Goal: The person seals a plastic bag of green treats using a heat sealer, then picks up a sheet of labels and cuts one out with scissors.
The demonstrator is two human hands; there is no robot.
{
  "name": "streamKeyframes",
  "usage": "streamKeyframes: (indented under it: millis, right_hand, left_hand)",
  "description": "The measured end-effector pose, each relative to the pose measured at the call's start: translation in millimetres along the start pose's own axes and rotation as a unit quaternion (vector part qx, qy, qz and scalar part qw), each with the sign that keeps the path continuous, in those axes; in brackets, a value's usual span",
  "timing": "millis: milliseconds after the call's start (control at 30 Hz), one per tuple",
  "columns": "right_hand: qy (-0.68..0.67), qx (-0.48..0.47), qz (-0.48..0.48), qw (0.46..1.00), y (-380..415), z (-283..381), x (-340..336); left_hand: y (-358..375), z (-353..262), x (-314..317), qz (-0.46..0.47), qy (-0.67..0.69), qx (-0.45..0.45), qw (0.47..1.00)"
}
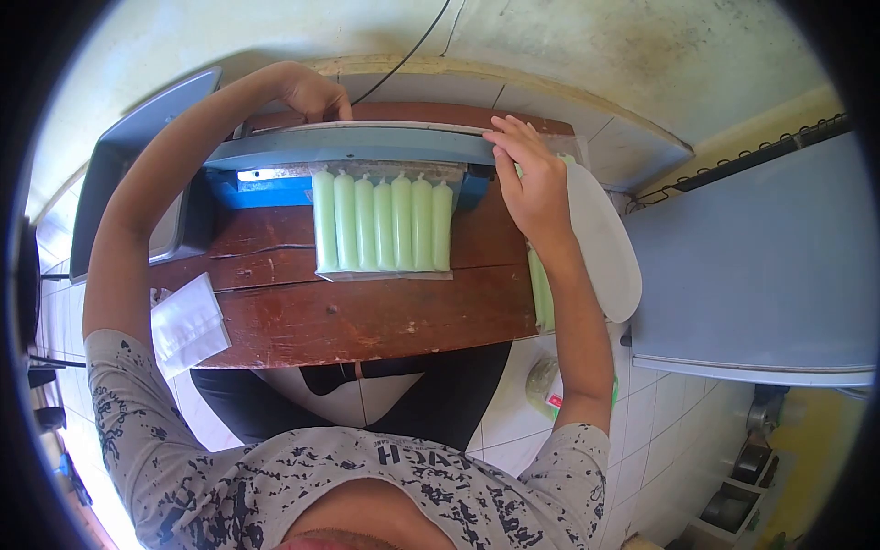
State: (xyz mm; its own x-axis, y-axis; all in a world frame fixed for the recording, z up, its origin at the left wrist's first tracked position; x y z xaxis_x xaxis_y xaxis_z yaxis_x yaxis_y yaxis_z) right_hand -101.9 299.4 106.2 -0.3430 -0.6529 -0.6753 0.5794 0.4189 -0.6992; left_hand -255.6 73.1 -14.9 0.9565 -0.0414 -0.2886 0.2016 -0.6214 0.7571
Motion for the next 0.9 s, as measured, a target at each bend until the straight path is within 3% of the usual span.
streamKeyframes:
  millis: [267, 467, 533, 633, 767, 833, 867, 900]
  right_hand:
    - [0.002, -0.002, -0.002, 1.000, 0, -1, 1]
    - [-0.001, -0.004, -0.013, 1.000, 1, -2, 1]
    - [0.003, -0.006, -0.019, 1.000, 1, -2, 1]
    - [0.001, -0.005, -0.025, 1.000, 3, -3, 1]
    - [-0.003, 0.000, -0.031, 1.000, 4, -4, 2]
    - [-0.002, -0.004, -0.035, 0.999, 5, -4, 2]
    - [-0.001, -0.005, -0.036, 0.999, 5, -4, 2]
    - [0.002, -0.006, -0.037, 0.999, 5, -4, 2]
  left_hand:
    - [14, -15, 2, -0.037, -0.039, -0.035, 0.998]
    - [18, -54, -3, -0.152, -0.002, 0.087, 0.985]
    - [27, -75, -5, -0.251, -0.027, 0.147, 0.956]
    - [36, -104, 7, -0.281, -0.077, 0.193, 0.937]
    - [34, -125, 21, -0.309, -0.065, 0.159, 0.935]
    - [35, -139, 26, -0.322, -0.091, 0.249, 0.909]
    - [32, -140, 26, -0.322, -0.092, 0.249, 0.909]
    - [40, -147, 26, -0.378, -0.126, 0.281, 0.873]
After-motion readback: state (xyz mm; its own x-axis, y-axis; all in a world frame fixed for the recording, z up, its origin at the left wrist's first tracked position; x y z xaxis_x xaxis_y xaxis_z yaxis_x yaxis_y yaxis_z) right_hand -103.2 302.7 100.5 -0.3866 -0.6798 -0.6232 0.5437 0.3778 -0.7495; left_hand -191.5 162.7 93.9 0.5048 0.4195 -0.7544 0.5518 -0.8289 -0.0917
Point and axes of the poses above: each hand's wrist, its own y-axis away from the middle knuckle, its own x-axis out of the palm, z = x × y, the point moved 8 cm from there along -y, towards the middle knuckle, and after that the axes turned 14 degrees about -x, right-handed, at the moved point
